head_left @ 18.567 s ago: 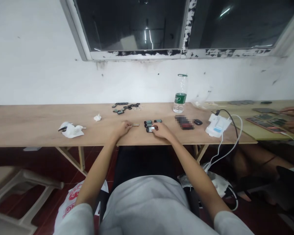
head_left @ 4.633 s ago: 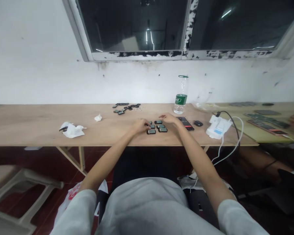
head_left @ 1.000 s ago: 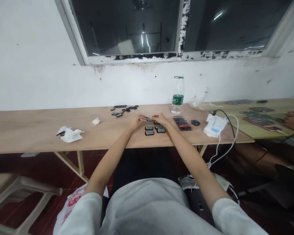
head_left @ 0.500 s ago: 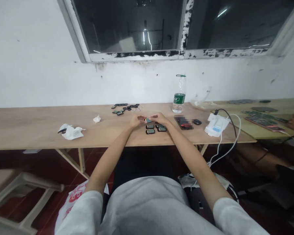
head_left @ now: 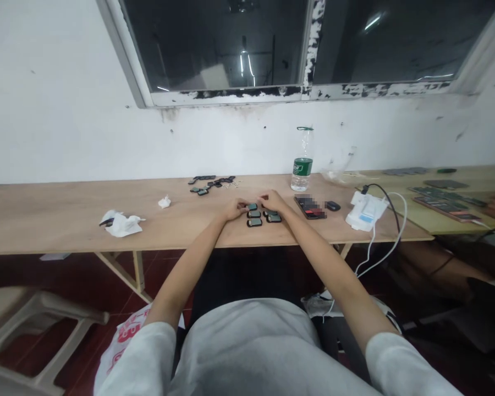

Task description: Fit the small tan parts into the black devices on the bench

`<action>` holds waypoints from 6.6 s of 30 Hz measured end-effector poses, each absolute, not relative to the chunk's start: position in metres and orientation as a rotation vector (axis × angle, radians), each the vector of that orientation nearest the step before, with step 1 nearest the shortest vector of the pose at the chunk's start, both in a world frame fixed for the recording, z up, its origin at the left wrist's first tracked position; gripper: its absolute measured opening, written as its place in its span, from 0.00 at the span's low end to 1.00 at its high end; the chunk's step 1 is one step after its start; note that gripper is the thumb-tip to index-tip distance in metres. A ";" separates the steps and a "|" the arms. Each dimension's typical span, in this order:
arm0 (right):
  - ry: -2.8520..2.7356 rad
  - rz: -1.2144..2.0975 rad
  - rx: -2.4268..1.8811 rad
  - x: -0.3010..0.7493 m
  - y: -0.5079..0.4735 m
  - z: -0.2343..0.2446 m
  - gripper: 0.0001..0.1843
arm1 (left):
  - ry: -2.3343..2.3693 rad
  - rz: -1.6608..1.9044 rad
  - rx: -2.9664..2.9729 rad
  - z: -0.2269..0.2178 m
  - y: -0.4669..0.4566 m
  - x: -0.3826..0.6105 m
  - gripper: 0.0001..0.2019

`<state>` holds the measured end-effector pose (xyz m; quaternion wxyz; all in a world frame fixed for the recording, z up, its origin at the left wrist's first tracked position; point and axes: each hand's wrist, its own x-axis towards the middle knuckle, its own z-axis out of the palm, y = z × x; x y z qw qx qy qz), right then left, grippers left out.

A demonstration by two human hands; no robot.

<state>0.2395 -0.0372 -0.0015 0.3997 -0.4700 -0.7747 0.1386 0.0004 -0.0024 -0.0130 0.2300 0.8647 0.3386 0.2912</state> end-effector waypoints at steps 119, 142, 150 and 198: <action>-1.658 0.439 -1.485 0.276 -0.031 -0.026 0.10 | 1.015 0.926 2.434 -0.009 0.027 -0.021 0.07; -1.736 0.388 -1.450 0.272 -0.032 -0.022 0.11 | 0.945 0.978 2.389 -0.010 0.023 -0.022 0.19; -1.730 0.386 -1.418 0.271 -0.033 -0.020 0.10 | 0.792 0.856 2.611 -0.014 0.020 0.001 0.15; -1.680 0.736 -0.874 0.255 -0.046 -0.007 0.22 | 0.509 1.166 2.851 -0.011 0.015 0.023 0.14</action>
